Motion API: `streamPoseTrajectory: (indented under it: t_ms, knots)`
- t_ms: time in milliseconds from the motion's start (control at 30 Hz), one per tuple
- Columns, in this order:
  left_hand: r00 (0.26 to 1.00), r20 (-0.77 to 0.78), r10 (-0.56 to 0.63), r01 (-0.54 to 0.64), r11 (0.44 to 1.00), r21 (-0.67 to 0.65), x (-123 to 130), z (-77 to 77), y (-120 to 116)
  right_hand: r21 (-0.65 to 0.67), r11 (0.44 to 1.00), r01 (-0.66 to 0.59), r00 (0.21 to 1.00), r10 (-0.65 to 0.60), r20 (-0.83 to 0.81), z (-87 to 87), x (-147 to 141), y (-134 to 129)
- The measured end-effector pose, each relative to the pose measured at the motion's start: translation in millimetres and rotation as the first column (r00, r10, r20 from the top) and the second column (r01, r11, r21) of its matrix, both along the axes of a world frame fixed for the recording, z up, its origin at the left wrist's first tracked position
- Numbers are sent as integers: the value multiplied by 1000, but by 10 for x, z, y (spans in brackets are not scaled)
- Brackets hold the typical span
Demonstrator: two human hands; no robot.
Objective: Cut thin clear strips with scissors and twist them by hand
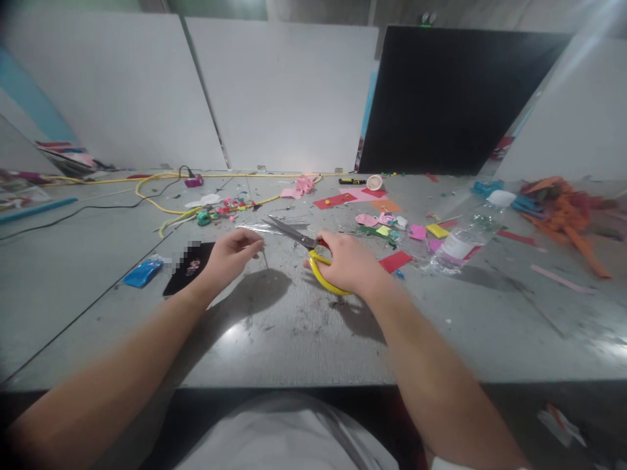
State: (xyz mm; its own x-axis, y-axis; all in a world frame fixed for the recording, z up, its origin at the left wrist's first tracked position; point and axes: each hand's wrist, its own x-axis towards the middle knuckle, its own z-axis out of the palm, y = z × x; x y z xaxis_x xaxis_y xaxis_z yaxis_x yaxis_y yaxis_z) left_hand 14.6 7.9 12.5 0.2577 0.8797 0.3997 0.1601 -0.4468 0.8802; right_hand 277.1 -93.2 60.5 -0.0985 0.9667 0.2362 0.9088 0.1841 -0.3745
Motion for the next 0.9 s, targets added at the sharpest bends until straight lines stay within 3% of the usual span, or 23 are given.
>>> streamPoseTrajectory:
  t_ms: [367, 900]
  knots:
    - [1000, -11, 29, -28, 999, 38, 6, -43, 28, -55, 998, -27, 998, 30, 56, 75, 92, -60]
    - [999, -17, 38, -37, 999, 10, 30, 11, -20, -57, 998, -20, 997, 24, 70, -88, -166, 11]
